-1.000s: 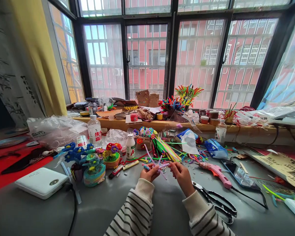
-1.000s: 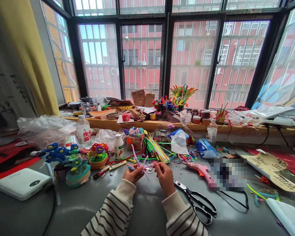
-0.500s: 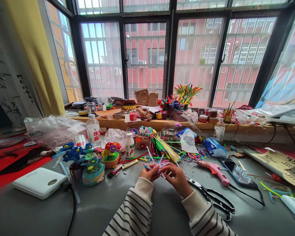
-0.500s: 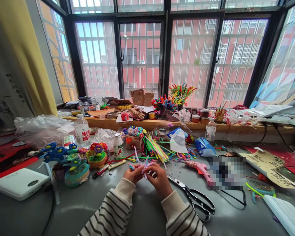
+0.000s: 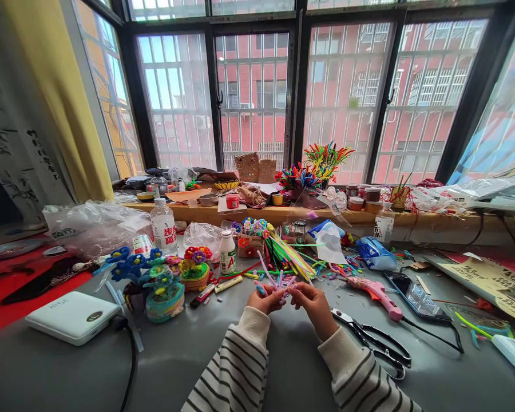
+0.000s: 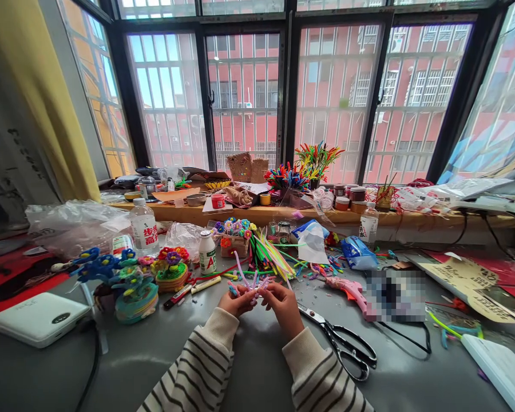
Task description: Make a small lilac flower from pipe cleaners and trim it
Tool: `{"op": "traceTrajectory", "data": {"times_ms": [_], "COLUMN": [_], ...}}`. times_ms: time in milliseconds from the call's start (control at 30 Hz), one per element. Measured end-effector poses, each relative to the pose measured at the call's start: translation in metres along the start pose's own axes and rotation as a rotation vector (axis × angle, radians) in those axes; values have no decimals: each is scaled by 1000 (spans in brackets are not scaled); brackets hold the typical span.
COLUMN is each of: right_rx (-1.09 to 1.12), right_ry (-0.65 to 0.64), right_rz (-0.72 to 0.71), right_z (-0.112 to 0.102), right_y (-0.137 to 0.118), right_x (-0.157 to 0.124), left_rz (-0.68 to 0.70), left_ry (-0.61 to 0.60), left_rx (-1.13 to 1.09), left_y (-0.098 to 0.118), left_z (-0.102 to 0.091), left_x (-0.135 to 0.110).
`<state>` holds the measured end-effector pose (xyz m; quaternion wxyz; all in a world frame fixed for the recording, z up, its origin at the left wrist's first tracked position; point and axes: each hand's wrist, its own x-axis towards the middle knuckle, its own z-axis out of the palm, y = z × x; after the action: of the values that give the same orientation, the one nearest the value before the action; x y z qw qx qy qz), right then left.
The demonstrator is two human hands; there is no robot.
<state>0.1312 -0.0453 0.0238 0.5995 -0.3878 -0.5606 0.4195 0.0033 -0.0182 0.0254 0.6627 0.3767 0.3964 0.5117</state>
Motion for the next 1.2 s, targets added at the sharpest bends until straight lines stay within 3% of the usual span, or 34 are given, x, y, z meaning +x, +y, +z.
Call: {"op": "traceTrajectory", "data": {"times_ms": [500, 800, 1200], "right_rx": [215, 333, 211], "right_ry": [-6, 127, 120], "right_rz": [185, 280, 153], "right_z": [3, -1, -2], "right_y": [8, 8, 4], "right_x": [4, 3, 3], "left_rz": [15, -32, -37], "left_ry": [19, 10, 37], "left_rx": [27, -57, -97], "left_y": [-2, -2, -7], "left_z": [-1, -2, -6], "left_x": [2, 3, 7]}}
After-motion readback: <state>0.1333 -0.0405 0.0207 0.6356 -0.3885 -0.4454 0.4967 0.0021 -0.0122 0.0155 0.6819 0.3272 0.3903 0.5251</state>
